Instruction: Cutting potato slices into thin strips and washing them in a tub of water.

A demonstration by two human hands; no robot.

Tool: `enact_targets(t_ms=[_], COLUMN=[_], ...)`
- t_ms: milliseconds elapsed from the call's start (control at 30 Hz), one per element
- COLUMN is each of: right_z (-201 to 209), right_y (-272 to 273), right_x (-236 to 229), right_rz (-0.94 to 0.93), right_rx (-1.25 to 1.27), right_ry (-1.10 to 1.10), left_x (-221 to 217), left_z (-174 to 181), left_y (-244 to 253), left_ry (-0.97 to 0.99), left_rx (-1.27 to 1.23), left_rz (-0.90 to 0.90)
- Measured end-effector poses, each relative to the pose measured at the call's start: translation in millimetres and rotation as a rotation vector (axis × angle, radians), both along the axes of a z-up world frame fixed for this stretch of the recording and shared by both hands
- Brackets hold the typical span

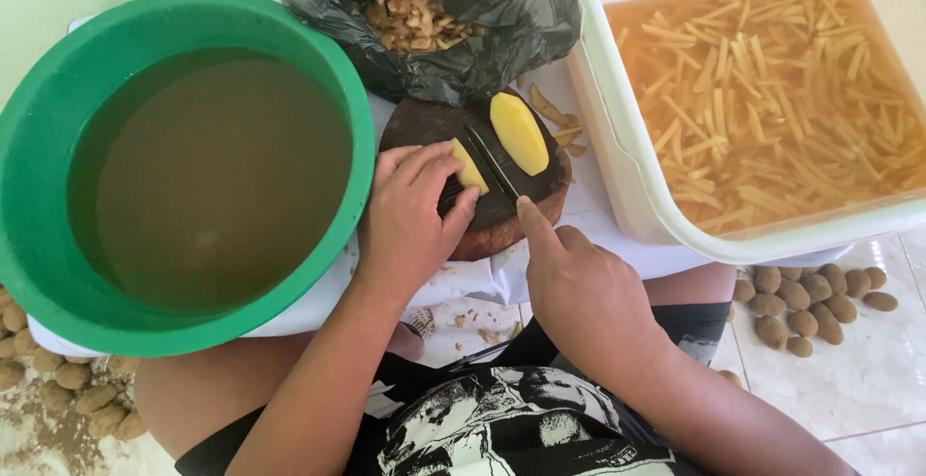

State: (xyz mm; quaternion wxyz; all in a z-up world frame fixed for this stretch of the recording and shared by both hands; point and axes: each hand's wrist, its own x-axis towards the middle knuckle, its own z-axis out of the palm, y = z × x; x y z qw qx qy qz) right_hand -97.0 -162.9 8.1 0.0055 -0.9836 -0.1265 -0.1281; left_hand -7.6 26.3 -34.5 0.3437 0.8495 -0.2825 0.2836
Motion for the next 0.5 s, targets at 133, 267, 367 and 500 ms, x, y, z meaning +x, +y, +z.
enact_targets(t_ms=[133, 267, 367, 500], right_z=[5, 8, 8, 9], right_y=[7, 7, 7, 8], right_x=[-3, -3, -2, -4], right_rz=[-0.021, 0.011, 0.021, 0.004], right_rx=[0.158, 0.139, 0.117, 0.124], right_ry=[0.076, 0.069, 0.083, 0.120], left_x=[-8, -8, -8, -10], left_z=[8, 8, 9, 11], left_y=[-3, -3, -4, -4], left_ry=[0.121, 0.134, 0.134, 0.132], left_rx=[-0.020, -0.005, -0.007, -0.014], left_rz=[0.046, 0.049, 0.055, 0.047])
